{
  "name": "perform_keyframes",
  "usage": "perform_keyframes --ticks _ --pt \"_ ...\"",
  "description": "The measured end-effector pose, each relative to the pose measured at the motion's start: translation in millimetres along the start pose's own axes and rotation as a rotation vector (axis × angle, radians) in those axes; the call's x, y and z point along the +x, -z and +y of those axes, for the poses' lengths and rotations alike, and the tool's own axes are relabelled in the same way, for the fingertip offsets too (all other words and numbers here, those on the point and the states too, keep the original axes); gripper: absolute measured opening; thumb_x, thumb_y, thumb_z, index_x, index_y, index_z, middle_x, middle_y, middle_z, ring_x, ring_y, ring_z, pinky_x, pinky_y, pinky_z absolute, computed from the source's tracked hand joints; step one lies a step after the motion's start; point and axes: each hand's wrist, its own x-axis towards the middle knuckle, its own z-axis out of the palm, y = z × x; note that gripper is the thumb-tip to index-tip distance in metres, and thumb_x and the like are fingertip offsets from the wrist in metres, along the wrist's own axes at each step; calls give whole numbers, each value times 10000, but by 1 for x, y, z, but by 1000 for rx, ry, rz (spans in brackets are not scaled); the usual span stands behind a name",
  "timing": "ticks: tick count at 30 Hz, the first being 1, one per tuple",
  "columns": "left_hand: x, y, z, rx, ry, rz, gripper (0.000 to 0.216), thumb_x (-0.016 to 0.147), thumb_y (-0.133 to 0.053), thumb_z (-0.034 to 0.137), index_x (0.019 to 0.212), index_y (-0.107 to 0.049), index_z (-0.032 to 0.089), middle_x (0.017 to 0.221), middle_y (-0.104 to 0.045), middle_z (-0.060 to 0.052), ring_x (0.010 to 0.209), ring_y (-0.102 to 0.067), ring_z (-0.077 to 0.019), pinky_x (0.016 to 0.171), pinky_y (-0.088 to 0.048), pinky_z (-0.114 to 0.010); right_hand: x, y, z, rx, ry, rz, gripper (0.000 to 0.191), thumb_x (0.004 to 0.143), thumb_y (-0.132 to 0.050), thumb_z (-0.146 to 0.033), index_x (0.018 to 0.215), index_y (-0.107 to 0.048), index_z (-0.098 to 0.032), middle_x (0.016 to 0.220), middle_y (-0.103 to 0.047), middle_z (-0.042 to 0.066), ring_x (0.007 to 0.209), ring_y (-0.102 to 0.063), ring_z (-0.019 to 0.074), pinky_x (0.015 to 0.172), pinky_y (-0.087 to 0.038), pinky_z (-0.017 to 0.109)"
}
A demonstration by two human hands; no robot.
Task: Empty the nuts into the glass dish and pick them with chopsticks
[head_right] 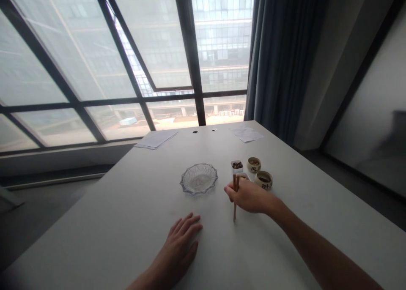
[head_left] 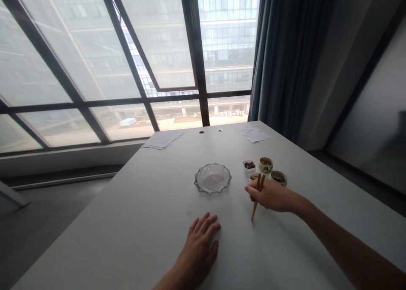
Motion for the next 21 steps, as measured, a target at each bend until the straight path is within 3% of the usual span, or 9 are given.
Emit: perform_keyframes --ticks 4,7,13,18,21 --pt "0 0 0 4 -7 25 452 896 -496 134 1310 -573 298 1487 -528 -49 1448 -398 -269 1190 -316 -564 -9 -2 6 -4 47 38 512 1017 -334 -590 718 -507 -212 704 -559 4 622 -512 156 567 -367 279" --pt "0 -1 -1 7 -11 41 448 895 -501 135 1306 -586 291 1477 -537 -61 1440 -411 -274 1187 -322 -561 -15 -5 10 37 74 161 526 1013 -336 -614 719 -502 -211 723 -555 2 622 -490 148 572 -367 272" --pt "1 -4 -2 8 -8 44 429 902 -488 134 1285 -597 292 1473 -539 -58 1446 -405 -270 1188 -317 -568 -4 -3 23 331 136 634 440 989 -466 -546 738 -573 -202 600 -537 -20 559 -518 140 528 -403 251" --pt "0 -5 -4 5 -3 41 416 910 -489 150 1281 -595 303 1480 -535 -47 1453 -396 -265 1188 -318 -574 8 29 32 747 139 1120 409 897 -602 -538 692 -589 -184 563 -567 -16 471 -537 109 419 -388 195" --pt "1 -6 -4 6 -1 57 399 913 -493 160 1267 -609 304 1469 -547 -49 1443 -413 -270 1177 -337 -578 16 54 36 951 179 1242 373 860 -641 -490 668 -577 -176 516 -548 -28 415 -501 81 374 -335 161"
